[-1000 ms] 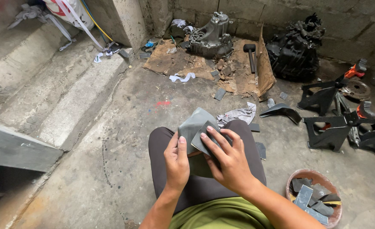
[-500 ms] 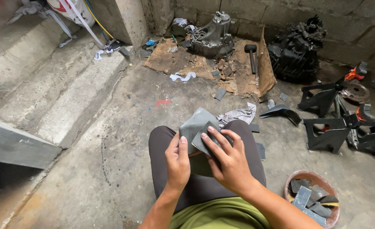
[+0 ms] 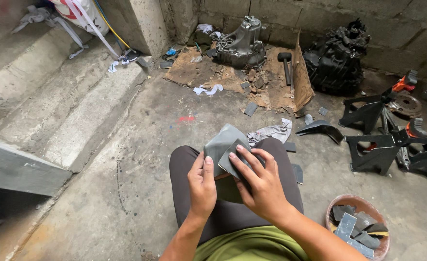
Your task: The person sands a dark plastic part with a sanding block, then wipes it with a cloth, and continues sanding different areas. The person handles the part and tools by hand throughout.
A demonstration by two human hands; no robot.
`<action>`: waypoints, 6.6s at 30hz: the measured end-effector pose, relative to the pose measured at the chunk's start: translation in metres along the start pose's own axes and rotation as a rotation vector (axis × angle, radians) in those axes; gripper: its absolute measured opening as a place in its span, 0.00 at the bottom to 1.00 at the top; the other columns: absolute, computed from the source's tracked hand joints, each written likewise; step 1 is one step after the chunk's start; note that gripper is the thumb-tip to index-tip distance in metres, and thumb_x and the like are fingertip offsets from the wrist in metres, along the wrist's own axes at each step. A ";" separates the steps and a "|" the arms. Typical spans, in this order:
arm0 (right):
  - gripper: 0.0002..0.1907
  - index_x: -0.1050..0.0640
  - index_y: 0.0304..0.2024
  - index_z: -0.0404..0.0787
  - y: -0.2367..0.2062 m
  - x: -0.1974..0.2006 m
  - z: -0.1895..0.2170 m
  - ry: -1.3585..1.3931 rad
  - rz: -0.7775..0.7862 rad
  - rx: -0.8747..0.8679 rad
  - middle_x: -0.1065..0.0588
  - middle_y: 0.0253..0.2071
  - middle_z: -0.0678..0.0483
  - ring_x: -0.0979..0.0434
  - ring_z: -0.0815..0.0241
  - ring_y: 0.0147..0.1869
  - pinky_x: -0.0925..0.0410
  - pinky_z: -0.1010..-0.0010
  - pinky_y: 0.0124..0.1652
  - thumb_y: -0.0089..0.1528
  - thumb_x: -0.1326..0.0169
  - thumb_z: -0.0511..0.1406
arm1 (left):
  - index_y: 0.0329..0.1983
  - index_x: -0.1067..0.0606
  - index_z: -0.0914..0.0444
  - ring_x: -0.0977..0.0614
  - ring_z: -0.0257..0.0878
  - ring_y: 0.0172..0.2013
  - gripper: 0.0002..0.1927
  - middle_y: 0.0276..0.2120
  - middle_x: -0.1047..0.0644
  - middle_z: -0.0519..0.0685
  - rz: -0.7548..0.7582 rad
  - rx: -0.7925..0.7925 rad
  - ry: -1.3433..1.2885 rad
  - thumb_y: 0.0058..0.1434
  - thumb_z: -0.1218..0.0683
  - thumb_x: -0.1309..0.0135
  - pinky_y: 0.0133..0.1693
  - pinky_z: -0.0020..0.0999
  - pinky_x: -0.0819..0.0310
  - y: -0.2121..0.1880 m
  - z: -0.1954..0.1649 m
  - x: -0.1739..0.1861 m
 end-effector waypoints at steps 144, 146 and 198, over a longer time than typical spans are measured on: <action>0.35 0.29 0.69 0.55 -0.006 -0.005 -0.049 0.019 -0.060 -0.233 0.36 0.74 0.45 0.32 0.41 0.63 0.36 0.57 0.63 0.58 0.42 0.31 | 0.46 0.27 0.69 0.22 0.40 0.40 0.07 0.40 0.23 0.52 -0.178 0.054 -0.020 0.76 0.58 0.48 0.46 0.35 0.27 0.122 0.098 0.018; 0.35 0.29 0.69 0.55 0.002 -0.013 -0.053 -0.035 -0.059 -0.194 0.35 0.74 0.46 0.32 0.40 0.64 0.36 0.55 0.61 0.58 0.39 0.34 | 0.46 0.28 0.67 0.23 0.37 0.40 0.08 0.41 0.24 0.51 -0.216 0.039 -0.033 0.77 0.57 0.48 0.45 0.33 0.27 0.126 0.103 0.027; 0.26 0.34 0.75 0.53 0.133 -0.307 -0.266 0.493 0.476 -0.776 0.38 0.73 0.38 0.41 0.34 0.80 0.44 0.48 0.74 0.75 0.55 0.45 | 0.78 0.51 0.62 0.37 0.51 0.74 0.50 0.76 0.46 0.55 -0.549 0.200 -0.143 0.66 0.29 0.49 0.63 0.61 0.28 0.328 0.192 0.102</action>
Point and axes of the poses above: each hand's wrist, its own y-axis towards the middle knuckle, its own x-axis out of the back of the hand, z = x × y, the point moved 5 cm from there along y, towards the middle knuckle
